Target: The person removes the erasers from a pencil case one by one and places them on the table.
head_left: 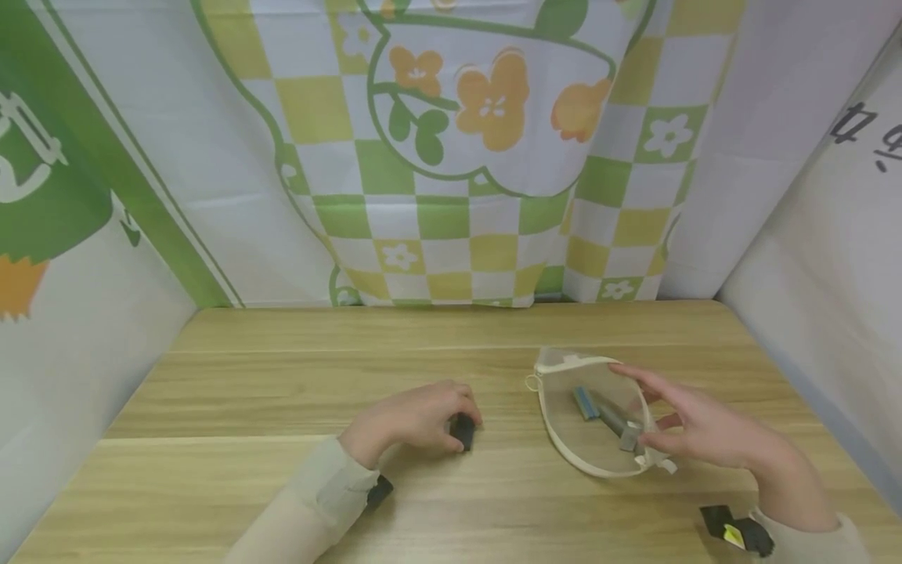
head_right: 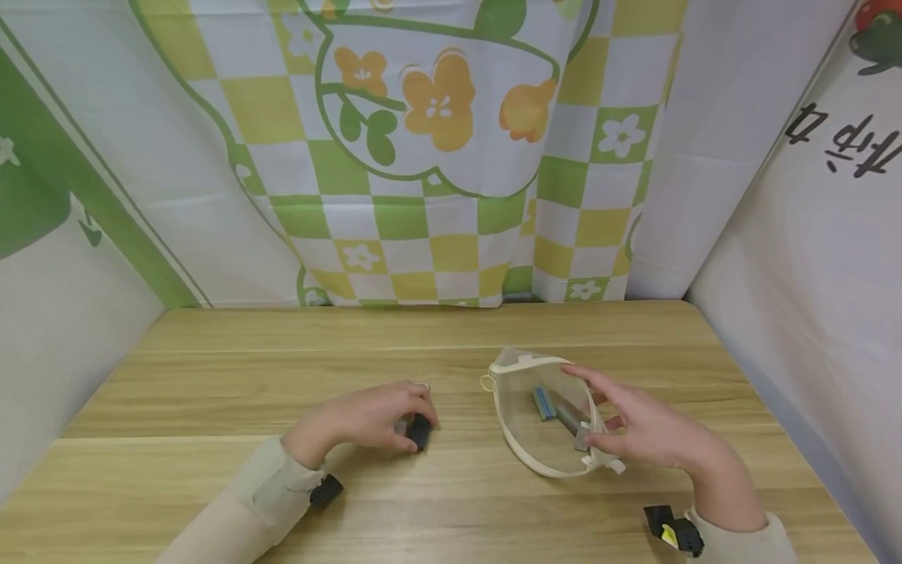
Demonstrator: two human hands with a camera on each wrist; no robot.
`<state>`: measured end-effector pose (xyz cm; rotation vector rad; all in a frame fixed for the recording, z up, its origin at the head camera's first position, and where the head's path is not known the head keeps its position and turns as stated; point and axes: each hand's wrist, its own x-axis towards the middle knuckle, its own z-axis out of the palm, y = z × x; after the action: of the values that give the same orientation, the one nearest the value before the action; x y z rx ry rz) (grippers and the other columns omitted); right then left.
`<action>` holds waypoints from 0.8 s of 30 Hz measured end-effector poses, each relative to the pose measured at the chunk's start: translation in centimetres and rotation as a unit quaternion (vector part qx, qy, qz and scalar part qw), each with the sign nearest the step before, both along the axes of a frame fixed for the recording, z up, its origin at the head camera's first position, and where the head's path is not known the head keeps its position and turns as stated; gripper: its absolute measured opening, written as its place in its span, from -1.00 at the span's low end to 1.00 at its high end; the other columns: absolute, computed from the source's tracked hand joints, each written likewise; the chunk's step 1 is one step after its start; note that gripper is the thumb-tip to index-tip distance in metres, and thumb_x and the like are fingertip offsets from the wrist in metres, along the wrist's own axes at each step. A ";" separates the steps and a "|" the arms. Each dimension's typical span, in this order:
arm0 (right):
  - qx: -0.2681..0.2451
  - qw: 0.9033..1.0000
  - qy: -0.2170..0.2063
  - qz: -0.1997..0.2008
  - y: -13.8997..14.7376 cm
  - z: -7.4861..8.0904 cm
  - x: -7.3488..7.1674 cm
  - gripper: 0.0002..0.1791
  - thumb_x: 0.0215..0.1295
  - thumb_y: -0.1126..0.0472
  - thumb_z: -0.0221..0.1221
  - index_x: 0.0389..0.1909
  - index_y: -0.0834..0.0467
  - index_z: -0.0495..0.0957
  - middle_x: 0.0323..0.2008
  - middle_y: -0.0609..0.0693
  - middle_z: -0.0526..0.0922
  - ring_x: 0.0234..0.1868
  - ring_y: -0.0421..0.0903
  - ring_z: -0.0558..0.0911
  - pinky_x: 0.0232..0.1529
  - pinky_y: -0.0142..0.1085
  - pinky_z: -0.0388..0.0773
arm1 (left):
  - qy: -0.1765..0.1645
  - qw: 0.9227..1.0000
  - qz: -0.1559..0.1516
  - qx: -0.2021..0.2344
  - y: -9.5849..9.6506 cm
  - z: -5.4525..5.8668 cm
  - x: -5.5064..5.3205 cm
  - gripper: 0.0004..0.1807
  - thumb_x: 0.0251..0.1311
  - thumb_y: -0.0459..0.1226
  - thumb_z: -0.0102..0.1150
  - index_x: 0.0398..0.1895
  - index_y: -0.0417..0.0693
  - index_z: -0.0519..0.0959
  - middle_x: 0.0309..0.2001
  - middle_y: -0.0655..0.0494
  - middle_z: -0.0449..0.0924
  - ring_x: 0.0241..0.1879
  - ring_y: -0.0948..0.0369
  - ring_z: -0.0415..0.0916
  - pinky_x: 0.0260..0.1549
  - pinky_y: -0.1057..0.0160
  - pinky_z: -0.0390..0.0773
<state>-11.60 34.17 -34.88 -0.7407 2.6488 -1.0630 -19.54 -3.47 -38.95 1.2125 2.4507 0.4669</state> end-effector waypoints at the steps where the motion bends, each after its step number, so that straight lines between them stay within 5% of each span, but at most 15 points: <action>1: -0.001 1.000 0.000 0.001 0.0 0.0 0.0 -0.04 0.20 0.21 0.36 0.55 -0.03 0.05 0.47 0.22 0.21 0.19 -0.32 0.45 -0.10 -0.30 0.68 | 0.001 1.000 0.000 0.000 0.0 0.0 0.0 -0.59 0.11 -0.25 0.42 0.07 0.00 0.64 0.07 0.22 0.56 0.06 0.27 0.46 0.15 0.25 0.51; 24: 0.003 1.000 -0.010 -0.003 0.1 0.2 0.1 -0.05 0.22 0.18 0.36 0.55 -0.07 0.05 0.50 0.17 0.16 0.23 -0.22 0.44 -0.08 -0.32 0.67 | 0.005 1.000 -0.014 -0.001 0.2 -0.1 0.0 -0.60 0.09 -0.26 0.43 0.04 -0.03 0.65 0.04 0.18 0.57 0.02 0.28 0.49 0.13 0.27 0.53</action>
<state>-11.46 34.23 -34.72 -0.7177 2.6377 -1.0588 -19.59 -3.31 -39.03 1.2503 2.4392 0.4520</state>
